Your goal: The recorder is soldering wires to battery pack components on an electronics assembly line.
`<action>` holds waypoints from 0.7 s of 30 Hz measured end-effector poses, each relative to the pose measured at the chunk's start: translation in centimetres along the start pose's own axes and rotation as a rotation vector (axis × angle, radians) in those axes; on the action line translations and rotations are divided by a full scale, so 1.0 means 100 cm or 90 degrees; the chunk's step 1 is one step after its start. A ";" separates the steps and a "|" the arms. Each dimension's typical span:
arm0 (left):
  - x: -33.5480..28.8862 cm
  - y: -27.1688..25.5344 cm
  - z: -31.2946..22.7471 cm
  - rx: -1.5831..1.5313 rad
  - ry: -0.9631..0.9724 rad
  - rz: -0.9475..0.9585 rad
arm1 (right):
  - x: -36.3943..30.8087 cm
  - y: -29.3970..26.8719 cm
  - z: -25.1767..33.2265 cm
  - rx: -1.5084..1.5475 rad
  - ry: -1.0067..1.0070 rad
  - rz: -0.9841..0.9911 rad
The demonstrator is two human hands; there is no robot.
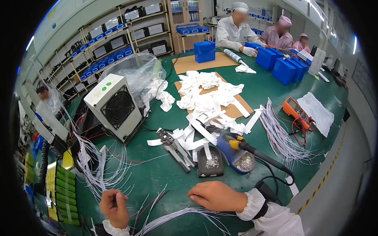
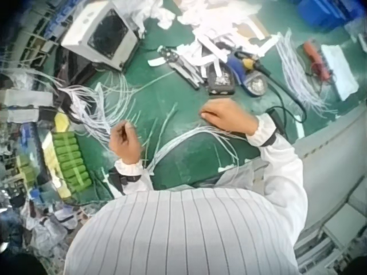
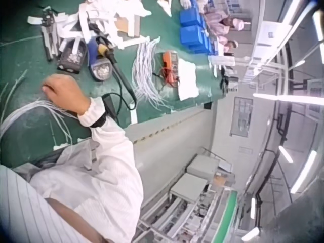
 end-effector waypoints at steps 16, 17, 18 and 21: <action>0.005 0.009 -0.005 -0.026 -0.014 -0.006 | 0.004 0.014 0.015 -0.005 -0.137 0.099; 0.005 0.009 -0.005 -0.033 -0.023 -0.005 | 0.005 0.015 0.015 -0.003 -0.142 0.099; 0.006 0.009 -0.004 -0.030 -0.021 -0.008 | 0.005 0.016 0.015 -0.027 -0.150 0.091; 0.004 0.013 -0.009 0.001 0.035 0.024 | 0.005 0.018 0.017 -0.051 -0.160 0.078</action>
Point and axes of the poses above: each hand's wrist, its own x-axis towards the middle knuckle, its own y-axis out of the palm, z = x × y, the point moved 8 cm from there along x, towards the middle knuckle, and after that the axes turned 14 degrees about -x, right-handed, at the moved point
